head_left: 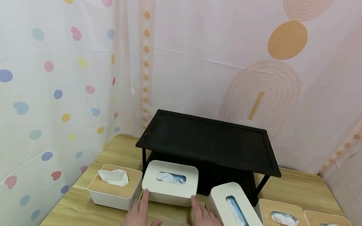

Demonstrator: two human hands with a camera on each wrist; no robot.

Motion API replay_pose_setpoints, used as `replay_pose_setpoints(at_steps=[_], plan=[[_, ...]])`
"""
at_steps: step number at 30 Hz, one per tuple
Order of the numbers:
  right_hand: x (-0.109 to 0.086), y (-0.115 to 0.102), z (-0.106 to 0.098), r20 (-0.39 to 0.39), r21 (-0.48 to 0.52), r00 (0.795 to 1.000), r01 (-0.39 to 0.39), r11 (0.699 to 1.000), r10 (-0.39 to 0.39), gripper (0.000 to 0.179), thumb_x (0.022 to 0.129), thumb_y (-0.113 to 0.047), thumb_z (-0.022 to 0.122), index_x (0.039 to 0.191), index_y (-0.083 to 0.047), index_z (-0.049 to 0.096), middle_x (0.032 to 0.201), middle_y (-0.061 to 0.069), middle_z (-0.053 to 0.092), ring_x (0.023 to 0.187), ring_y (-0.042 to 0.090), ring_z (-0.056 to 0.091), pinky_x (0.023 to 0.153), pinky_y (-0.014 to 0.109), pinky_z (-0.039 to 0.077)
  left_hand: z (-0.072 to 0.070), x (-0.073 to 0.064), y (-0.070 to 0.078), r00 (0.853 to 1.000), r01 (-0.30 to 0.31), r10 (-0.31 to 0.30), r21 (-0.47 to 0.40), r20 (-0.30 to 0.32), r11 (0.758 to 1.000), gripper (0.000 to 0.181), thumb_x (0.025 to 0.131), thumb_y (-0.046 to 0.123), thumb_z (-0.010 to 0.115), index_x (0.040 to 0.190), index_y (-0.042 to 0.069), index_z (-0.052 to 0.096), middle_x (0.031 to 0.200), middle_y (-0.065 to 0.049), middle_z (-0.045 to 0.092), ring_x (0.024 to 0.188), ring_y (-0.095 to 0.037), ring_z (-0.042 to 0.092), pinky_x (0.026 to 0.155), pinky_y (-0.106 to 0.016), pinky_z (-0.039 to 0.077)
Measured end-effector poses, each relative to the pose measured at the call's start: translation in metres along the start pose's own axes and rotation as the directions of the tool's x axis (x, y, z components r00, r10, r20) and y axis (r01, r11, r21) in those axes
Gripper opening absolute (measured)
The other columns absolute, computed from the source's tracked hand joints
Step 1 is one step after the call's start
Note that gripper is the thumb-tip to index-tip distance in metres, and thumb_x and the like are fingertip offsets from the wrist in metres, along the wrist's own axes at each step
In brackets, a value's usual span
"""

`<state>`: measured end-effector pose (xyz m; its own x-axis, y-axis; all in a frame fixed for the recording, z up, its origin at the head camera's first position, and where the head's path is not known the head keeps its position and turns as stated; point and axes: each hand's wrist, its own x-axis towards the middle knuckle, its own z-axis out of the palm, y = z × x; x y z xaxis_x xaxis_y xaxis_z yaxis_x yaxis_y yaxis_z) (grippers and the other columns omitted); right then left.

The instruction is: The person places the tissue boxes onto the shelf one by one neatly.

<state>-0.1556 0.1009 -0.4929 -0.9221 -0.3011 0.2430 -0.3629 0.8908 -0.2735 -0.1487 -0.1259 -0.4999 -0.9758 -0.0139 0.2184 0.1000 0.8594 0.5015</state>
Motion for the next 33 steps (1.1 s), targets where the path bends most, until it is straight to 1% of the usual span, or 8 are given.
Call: replay_pose_setpoints(at_steps=[6,12,18,21,25,27,29,33], plan=[[0.002,0.001,0.002,-0.030,0.008,0.999,0.011,1.000,-0.011,0.080,0.095,-0.041,0.080,0.160,-0.008,0.045,0.137,0.016,0.071,0.111,0.034,0.073,0.089,0.052,0.060,-0.001,0.004,-0.001,0.999,0.033,-0.033,-0.007,0.042,0.999,0.106,0.089,0.038,0.087,0.165,-0.003,0.026,0.139,-0.035,0.059,0.119,-0.050,0.067,0.096,-0.063,0.058],[0.004,0.000,0.003,-0.063,0.017,0.998,0.027,0.999,-0.026,0.080,0.094,-0.039,0.082,0.158,-0.008,0.046,0.136,0.018,0.071,0.110,0.035,0.073,0.089,0.052,0.061,-0.002,0.007,-0.001,0.996,0.061,-0.060,-0.013,0.065,0.998,0.106,0.090,0.040,0.087,0.165,-0.003,0.026,0.143,-0.038,0.057,0.122,-0.051,0.066,0.096,-0.063,0.058],[0.004,-0.001,0.003,-0.095,0.003,0.995,0.035,0.999,-0.035,0.079,0.092,-0.039,0.083,0.156,-0.007,0.049,0.133,0.018,0.072,0.109,0.034,0.074,0.089,0.050,0.061,-0.003,0.008,0.001,0.996,0.057,-0.056,-0.011,0.074,0.998,0.108,0.090,0.041,0.086,0.166,-0.005,0.024,0.145,-0.038,0.055,0.123,-0.051,0.066,0.095,-0.064,0.058],[0.005,-0.001,0.004,-0.106,-0.012,0.994,0.039,0.999,-0.040,0.080,0.092,-0.039,0.083,0.156,-0.006,0.049,0.130,0.017,0.073,0.106,0.032,0.074,0.088,0.049,0.061,-0.001,0.009,-0.002,0.997,0.048,-0.046,-0.023,0.062,0.999,0.109,0.090,0.042,0.086,0.166,-0.005,0.023,0.149,-0.038,0.053,0.125,-0.053,0.064,0.097,-0.064,0.057],[0.006,0.000,0.004,-0.097,-0.016,0.994,0.046,0.999,-0.048,0.081,0.092,-0.039,0.083,0.157,-0.005,0.048,0.132,0.016,0.073,0.105,0.032,0.073,0.087,0.048,0.060,0.005,0.009,-0.006,1.000,0.010,-0.010,-0.018,0.003,1.000,0.108,0.090,0.042,0.087,0.165,-0.005,0.025,0.152,-0.037,0.052,0.126,-0.052,0.064,0.098,-0.067,0.056],[0.006,0.000,0.004,-0.083,-0.009,0.995,0.047,0.999,-0.047,0.083,0.093,-0.039,0.083,0.158,-0.004,0.047,0.135,0.017,0.072,0.107,0.033,0.073,0.089,0.049,0.060,0.004,0.009,-0.004,1.000,0.003,-0.003,-0.014,-0.008,1.000,0.107,0.090,0.040,0.086,0.165,-0.005,0.025,0.153,-0.036,0.051,0.128,-0.052,0.063,0.100,-0.067,0.055],[0.007,0.000,0.003,-0.069,-0.002,0.997,0.046,0.999,-0.046,0.084,0.093,-0.039,0.082,0.160,-0.004,0.045,0.138,0.018,0.071,0.110,0.034,0.072,0.091,0.050,0.060,-0.001,0.009,-0.001,1.000,0.011,-0.010,-0.029,0.009,1.000,0.105,0.091,0.039,0.085,0.165,-0.006,0.025,0.157,-0.037,0.047,0.132,-0.054,0.060,0.104,-0.065,0.054],[0.009,0.001,0.002,-0.045,0.020,0.998,0.042,0.999,-0.041,0.086,0.094,-0.040,0.081,0.161,-0.003,0.043,0.143,0.020,0.068,0.114,0.036,0.072,0.093,0.052,0.060,-0.004,0.011,0.002,0.999,0.022,-0.021,-0.020,0.033,1.000,0.105,0.093,0.041,0.084,0.165,-0.006,0.025,0.162,-0.037,0.041,0.137,-0.053,0.058,0.107,-0.064,0.053]])
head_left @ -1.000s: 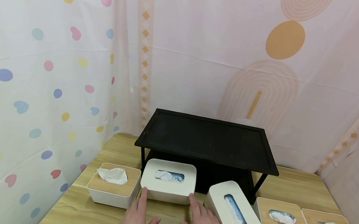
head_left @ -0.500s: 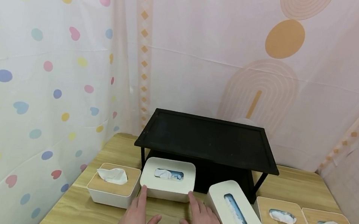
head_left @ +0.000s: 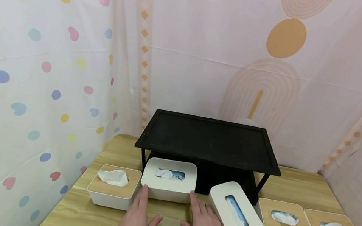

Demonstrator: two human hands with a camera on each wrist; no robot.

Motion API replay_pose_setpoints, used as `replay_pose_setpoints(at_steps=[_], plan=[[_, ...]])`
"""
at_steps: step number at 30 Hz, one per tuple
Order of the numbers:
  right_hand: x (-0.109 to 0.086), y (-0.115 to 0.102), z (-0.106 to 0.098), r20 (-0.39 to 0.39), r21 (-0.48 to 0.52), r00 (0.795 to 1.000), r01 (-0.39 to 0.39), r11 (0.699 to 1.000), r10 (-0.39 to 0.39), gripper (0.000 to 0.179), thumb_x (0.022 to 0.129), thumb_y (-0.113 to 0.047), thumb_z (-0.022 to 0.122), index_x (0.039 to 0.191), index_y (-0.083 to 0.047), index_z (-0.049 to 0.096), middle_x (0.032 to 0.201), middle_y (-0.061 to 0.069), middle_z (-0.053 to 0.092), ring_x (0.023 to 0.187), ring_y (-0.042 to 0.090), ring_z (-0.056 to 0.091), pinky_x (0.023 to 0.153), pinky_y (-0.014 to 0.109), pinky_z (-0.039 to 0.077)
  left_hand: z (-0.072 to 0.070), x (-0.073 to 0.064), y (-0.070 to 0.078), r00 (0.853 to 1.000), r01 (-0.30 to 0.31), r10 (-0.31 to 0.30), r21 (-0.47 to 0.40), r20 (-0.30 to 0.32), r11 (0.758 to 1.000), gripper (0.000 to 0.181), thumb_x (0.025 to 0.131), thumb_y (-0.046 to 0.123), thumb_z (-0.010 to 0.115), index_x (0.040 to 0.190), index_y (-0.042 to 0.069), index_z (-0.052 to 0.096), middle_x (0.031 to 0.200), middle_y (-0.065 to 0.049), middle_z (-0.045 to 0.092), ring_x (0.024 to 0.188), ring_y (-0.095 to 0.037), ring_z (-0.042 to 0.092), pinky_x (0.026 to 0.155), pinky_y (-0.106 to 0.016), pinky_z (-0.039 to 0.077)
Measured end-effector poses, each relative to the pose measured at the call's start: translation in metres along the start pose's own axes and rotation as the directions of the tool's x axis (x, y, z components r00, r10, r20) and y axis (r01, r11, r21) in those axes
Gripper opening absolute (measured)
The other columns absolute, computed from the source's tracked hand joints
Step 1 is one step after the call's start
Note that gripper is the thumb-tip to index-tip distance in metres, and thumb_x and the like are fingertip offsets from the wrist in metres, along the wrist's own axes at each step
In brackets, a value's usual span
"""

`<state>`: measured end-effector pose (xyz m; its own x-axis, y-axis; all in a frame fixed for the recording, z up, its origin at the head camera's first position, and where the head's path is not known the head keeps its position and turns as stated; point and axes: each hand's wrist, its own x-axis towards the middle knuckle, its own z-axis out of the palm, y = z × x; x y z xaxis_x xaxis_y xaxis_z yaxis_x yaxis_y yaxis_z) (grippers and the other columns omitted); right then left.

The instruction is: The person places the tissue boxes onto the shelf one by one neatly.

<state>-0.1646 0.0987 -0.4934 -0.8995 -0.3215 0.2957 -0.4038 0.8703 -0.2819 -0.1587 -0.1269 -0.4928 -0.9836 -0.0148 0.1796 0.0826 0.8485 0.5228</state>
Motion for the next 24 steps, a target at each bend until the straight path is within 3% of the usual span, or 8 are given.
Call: replay_pose_setpoints(at_steps=[24], plan=[[0.009,0.001,0.000,-0.024,0.052,1.000,0.002,0.999,-0.001,0.092,0.092,-0.038,0.084,0.163,-0.003,0.038,0.142,0.022,0.067,0.109,0.036,0.073,0.085,0.051,0.062,-0.005,0.011,0.001,0.999,-0.029,0.029,-0.010,-0.017,1.000,0.100,0.093,0.037,0.084,0.164,-0.008,0.028,0.163,-0.037,0.038,0.139,-0.056,0.054,0.107,-0.065,0.052]])
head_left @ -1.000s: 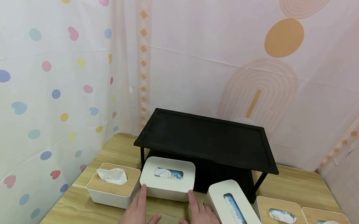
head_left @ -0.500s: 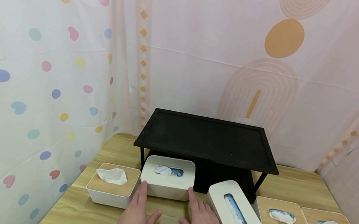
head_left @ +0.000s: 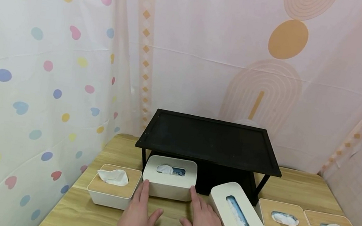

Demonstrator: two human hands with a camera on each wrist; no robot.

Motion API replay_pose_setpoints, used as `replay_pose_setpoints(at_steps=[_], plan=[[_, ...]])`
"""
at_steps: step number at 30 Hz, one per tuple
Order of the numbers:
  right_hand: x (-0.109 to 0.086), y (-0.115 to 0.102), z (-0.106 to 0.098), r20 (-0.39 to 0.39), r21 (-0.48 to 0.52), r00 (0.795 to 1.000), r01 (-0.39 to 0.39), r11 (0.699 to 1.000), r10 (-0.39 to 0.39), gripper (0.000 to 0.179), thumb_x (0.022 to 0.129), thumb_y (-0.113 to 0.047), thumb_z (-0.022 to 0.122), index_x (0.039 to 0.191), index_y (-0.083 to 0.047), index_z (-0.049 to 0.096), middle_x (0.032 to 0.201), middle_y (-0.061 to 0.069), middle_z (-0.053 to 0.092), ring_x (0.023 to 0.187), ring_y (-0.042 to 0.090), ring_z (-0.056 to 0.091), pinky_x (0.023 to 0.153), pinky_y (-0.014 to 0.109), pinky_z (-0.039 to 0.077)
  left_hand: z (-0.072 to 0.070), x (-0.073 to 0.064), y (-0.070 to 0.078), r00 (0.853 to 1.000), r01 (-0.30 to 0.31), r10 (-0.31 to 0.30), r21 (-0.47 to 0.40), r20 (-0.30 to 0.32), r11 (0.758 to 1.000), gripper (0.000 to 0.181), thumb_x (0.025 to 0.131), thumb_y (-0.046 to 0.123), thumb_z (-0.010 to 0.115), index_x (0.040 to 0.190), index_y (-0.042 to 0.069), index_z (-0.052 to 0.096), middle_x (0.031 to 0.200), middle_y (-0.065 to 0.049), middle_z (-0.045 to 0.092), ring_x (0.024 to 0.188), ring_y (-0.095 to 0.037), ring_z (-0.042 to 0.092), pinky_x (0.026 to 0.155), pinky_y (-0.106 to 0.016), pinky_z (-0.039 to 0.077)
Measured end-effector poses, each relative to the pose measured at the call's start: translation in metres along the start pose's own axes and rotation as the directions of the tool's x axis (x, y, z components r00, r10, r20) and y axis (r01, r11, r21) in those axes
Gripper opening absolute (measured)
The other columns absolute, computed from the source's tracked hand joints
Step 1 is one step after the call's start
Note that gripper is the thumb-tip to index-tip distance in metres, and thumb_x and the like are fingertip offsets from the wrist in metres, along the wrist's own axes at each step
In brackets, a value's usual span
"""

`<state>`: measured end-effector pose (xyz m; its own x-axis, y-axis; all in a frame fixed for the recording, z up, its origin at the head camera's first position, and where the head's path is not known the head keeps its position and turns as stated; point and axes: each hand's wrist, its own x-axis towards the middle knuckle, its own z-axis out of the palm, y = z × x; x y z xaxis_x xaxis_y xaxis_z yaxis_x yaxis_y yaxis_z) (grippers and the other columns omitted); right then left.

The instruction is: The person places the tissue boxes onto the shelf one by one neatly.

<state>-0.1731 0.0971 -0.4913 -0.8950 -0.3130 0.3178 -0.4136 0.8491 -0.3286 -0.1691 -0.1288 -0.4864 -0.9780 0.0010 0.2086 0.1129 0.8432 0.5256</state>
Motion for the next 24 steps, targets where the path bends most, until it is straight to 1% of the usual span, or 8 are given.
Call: replay_pose_setpoints(at_steps=[6,10,13,16,20,24], plan=[[0.002,0.000,0.001,0.020,0.024,0.999,-0.030,0.999,0.030,0.092,0.093,-0.038,0.083,0.164,-0.003,0.036,0.144,0.024,0.066,0.115,0.039,0.072,0.089,0.053,0.062,0.000,0.002,0.001,1.000,0.005,-0.005,0.003,0.013,1.000,0.101,0.094,0.039,0.083,0.164,-0.010,0.027,0.168,-0.037,0.029,0.143,-0.057,0.050,0.111,-0.065,0.050],[0.004,0.000,0.002,0.014,0.023,0.999,-0.038,0.999,0.037,0.095,0.092,-0.039,0.084,0.165,-0.003,0.035,0.142,0.024,0.067,0.113,0.039,0.073,0.087,0.053,0.062,0.000,0.002,0.002,1.000,0.003,-0.003,0.002,0.014,1.000,0.102,0.095,0.040,0.082,0.164,-0.009,0.026,0.171,-0.036,0.022,0.146,-0.057,0.046,0.112,-0.066,0.048],[0.005,0.000,0.002,-0.001,0.017,0.999,-0.033,0.999,0.033,0.096,0.091,-0.039,0.085,0.165,-0.004,0.035,0.139,0.023,0.069,0.111,0.038,0.073,0.084,0.052,0.062,0.000,0.003,0.002,1.000,0.000,0.000,0.008,0.012,1.000,0.101,0.095,0.040,0.082,0.164,-0.009,0.027,0.173,-0.034,0.020,0.147,-0.057,0.046,0.113,-0.065,0.048],[0.006,0.000,0.003,-0.003,0.014,0.999,-0.032,0.999,0.032,0.095,0.091,-0.039,0.085,0.164,-0.004,0.036,0.139,0.022,0.069,0.109,0.038,0.074,0.083,0.051,0.062,-0.001,0.003,0.002,1.000,-0.005,0.005,0.015,0.013,1.000,0.100,0.095,0.040,0.081,0.163,-0.010,0.028,0.174,-0.032,0.021,0.147,-0.055,0.046,0.114,-0.065,0.048],[0.008,0.000,0.002,0.012,0.022,0.999,-0.045,0.999,0.045,0.095,0.091,-0.039,0.085,0.164,-0.004,0.035,0.142,0.022,0.068,0.110,0.039,0.074,0.084,0.052,0.062,-0.003,0.005,0.003,1.000,-0.012,0.011,0.028,0.024,1.000,0.098,0.096,0.040,0.081,0.163,-0.010,0.030,0.174,-0.031,0.022,0.149,-0.053,0.046,0.114,-0.064,0.048],[0.011,0.000,0.002,0.026,0.043,0.998,-0.065,0.997,0.064,0.096,0.091,-0.039,0.086,0.165,-0.004,0.035,0.144,0.023,0.066,0.111,0.042,0.073,0.082,0.055,0.062,-0.006,0.008,0.003,0.999,-0.039,0.038,0.051,0.013,0.998,0.096,0.095,0.038,0.082,0.160,-0.012,0.034,0.172,-0.033,0.027,0.141,-0.053,0.054,0.108,-0.064,0.052]])
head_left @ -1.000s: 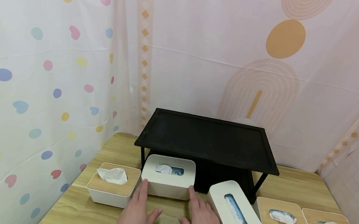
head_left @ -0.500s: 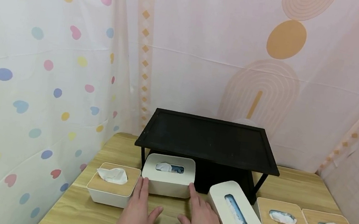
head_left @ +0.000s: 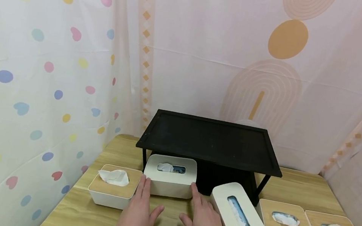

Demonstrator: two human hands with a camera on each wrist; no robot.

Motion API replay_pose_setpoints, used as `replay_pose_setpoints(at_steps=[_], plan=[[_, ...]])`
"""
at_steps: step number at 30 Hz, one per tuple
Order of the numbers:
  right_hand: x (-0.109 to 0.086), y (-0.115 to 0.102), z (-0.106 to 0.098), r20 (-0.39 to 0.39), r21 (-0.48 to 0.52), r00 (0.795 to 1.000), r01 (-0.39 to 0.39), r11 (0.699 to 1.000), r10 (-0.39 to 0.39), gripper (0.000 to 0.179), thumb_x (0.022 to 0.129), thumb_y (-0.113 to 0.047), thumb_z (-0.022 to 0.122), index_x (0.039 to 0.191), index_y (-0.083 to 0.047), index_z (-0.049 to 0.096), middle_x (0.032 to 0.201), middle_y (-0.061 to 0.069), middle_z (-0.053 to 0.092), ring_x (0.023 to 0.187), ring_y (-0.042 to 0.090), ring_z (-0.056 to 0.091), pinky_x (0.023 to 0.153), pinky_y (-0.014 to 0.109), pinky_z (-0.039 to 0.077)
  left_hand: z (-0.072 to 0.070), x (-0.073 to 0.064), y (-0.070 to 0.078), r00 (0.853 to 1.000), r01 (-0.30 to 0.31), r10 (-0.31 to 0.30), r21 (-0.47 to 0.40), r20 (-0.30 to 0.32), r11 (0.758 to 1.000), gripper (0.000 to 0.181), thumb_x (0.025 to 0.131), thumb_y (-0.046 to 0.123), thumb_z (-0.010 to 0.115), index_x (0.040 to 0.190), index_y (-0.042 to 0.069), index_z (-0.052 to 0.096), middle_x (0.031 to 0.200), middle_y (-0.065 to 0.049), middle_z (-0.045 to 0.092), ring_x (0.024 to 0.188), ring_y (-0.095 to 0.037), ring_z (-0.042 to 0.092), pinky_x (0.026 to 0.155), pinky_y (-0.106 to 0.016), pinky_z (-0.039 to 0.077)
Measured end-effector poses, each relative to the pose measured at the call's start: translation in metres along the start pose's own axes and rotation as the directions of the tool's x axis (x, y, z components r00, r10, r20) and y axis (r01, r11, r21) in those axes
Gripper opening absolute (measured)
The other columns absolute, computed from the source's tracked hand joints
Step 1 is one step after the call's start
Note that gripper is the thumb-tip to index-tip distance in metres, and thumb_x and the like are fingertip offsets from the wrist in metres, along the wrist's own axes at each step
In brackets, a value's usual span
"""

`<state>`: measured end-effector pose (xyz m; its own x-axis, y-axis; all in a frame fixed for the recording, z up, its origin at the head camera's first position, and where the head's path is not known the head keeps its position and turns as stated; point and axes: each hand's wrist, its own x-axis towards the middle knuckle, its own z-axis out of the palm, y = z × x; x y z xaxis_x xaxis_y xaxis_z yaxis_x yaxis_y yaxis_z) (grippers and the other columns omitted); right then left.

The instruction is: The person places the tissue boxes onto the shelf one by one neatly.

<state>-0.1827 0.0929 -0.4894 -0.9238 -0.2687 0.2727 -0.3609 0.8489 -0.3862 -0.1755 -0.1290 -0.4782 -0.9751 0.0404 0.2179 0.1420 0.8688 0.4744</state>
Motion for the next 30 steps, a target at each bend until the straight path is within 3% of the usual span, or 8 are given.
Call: replay_pose_setpoints(at_steps=[3,8,14,23,30], plan=[[0.001,-0.001,0.000,0.007,0.013,1.000,-0.018,1.000,0.018,0.096,0.090,-0.039,0.086,0.165,-0.005,0.035,0.145,0.023,0.066,0.111,0.044,0.073,0.082,0.057,0.062,-0.002,0.002,0.001,1.000,-0.016,0.016,0.016,-0.003,1.000,0.094,0.094,0.037,0.083,0.158,-0.013,0.036,0.169,-0.035,0.030,0.134,-0.054,0.060,0.102,-0.063,0.056],[0.005,-0.003,-0.004,0.015,0.016,0.999,-0.032,0.999,0.032,0.099,0.089,-0.040,0.087,0.166,-0.006,0.034,0.134,0.026,0.072,0.106,0.045,0.074,0.078,0.058,0.061,-0.006,0.008,0.002,0.999,-0.015,0.014,0.048,0.029,0.999,0.095,0.094,0.040,0.083,0.158,-0.013,0.037,0.168,-0.036,0.031,0.120,-0.051,0.068,0.092,-0.059,0.061],[0.011,-0.005,-0.006,0.055,0.024,0.997,-0.056,0.998,0.055,0.099,0.090,-0.040,0.086,0.166,-0.007,0.033,0.120,0.028,0.075,0.097,0.044,0.075,0.073,0.057,0.061,-0.006,0.012,0.002,0.999,-0.025,0.024,0.060,0.022,0.998,0.097,0.092,0.040,0.085,0.157,-0.014,0.037,0.166,-0.038,0.032,0.108,-0.047,0.074,0.082,-0.054,0.064],[0.017,-0.007,-0.003,0.057,0.026,0.995,-0.086,0.996,0.084,0.097,0.090,-0.040,0.086,0.166,-0.008,0.033,0.124,0.029,0.073,0.094,0.043,0.075,0.069,0.055,0.060,-0.002,0.016,0.010,0.998,-0.054,0.052,0.122,0.025,0.991,0.084,0.091,0.046,0.084,0.160,0.013,0.050,0.162,-0.047,0.029,0.099,-0.048,0.075,0.075,-0.058,0.064],[0.019,-0.007,0.000,0.035,0.029,0.996,-0.088,0.996,0.087,0.097,0.090,-0.039,0.086,0.166,-0.009,0.034,0.122,0.027,0.074,0.090,0.042,0.074,0.066,0.054,0.059,0.008,0.023,0.013,1.000,-0.030,0.031,0.141,-0.001,0.990,0.085,0.089,0.045,0.087,0.160,0.017,0.050,0.166,-0.045,0.024,0.089,-0.045,0.073,0.060,-0.052,0.062]])
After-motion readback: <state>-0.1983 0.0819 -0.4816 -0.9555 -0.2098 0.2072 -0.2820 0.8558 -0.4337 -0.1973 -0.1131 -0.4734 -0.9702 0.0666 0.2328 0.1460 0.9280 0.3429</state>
